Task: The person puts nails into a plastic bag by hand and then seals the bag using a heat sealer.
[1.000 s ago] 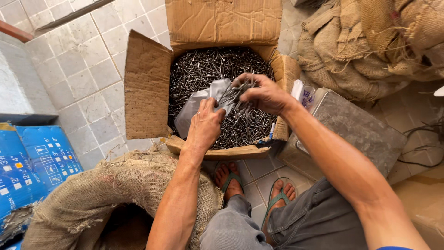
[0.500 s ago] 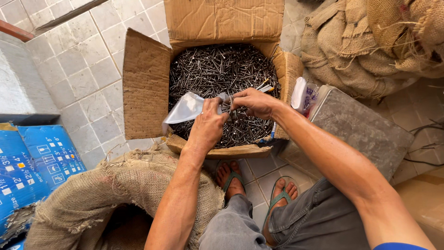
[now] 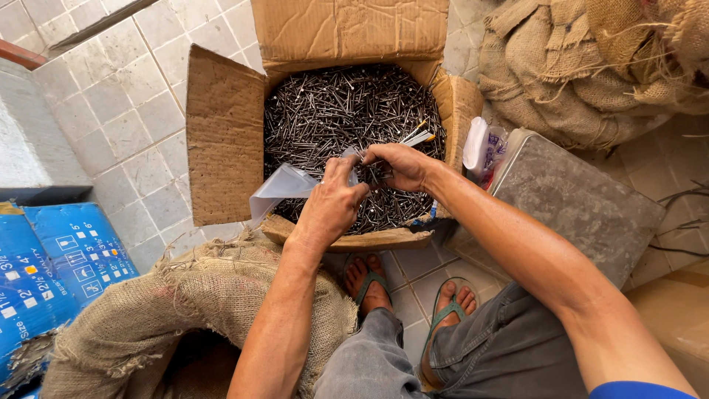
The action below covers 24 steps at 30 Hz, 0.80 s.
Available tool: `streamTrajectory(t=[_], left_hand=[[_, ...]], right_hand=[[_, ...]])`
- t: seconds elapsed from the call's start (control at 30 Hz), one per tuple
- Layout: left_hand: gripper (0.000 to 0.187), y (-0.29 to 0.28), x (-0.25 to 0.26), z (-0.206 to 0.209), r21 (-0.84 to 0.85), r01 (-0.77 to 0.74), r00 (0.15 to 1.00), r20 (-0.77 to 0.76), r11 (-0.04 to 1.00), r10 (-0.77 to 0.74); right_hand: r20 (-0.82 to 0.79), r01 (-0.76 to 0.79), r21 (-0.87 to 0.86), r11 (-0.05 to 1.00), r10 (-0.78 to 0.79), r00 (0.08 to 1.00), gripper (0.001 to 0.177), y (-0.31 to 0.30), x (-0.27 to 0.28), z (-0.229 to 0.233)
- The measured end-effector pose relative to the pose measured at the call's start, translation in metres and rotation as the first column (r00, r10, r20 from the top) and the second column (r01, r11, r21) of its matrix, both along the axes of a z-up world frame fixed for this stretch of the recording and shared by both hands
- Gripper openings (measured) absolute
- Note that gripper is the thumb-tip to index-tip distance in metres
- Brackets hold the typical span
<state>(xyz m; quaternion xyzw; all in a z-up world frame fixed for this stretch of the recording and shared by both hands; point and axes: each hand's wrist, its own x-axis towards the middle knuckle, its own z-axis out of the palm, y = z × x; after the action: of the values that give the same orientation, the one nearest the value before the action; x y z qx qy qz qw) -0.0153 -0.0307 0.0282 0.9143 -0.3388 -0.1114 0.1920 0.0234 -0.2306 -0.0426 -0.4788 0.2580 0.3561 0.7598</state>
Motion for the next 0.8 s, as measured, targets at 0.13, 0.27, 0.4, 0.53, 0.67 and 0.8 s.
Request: streamTrajectory(t=[0.13, 0.27, 0.4, 0.53, 0.67, 0.8], left_hand=[[0.022, 0.001, -0.002, -0.021, -0.093, 0.034, 0.999, 0.035, 0.995, -0.031], [0.021, 0.003, 0.004, 0.0, -0.083, 0.06, 0.994, 0.1, 0.995, -0.052], [0.014, 0.004, 0.006, -0.043, -0.047, 0.111, 0.966, 0.241, 0.993, -0.096], [0.013, 0.006, 0.0, -0.03, -0.007, 0.077, 0.995, 0.068, 0.997, -0.077], [0.014, 0.006, 0.0, -0.024, 0.024, 0.062, 0.996, -0.064, 0.998, -0.06], [0.021, 0.003, -0.003, -0.026, 0.058, 0.043, 0.996, -0.076, 0.997, -0.038]], right_hand=[[0.013, -0.072, -0.031, 0.997, 0.072, 0.997, 0.012, -0.003, 0.0, 0.008], [0.05, -0.16, -0.12, 0.98, 0.167, 0.985, 0.028, -0.005, -0.003, 0.019], [0.097, -0.199, -0.174, 0.964, 0.218, 0.971, 0.031, -0.012, -0.003, 0.027], [0.109, -0.166, -0.132, 0.977, 0.181, 0.978, 0.033, -0.011, -0.002, 0.02], [0.111, -0.052, -0.061, 0.997, 0.059, 0.992, 0.029, -0.012, 0.001, 0.004], [0.139, 0.016, 0.0, 1.0, -0.016, 0.99, 0.027, -0.013, 0.008, -0.01]])
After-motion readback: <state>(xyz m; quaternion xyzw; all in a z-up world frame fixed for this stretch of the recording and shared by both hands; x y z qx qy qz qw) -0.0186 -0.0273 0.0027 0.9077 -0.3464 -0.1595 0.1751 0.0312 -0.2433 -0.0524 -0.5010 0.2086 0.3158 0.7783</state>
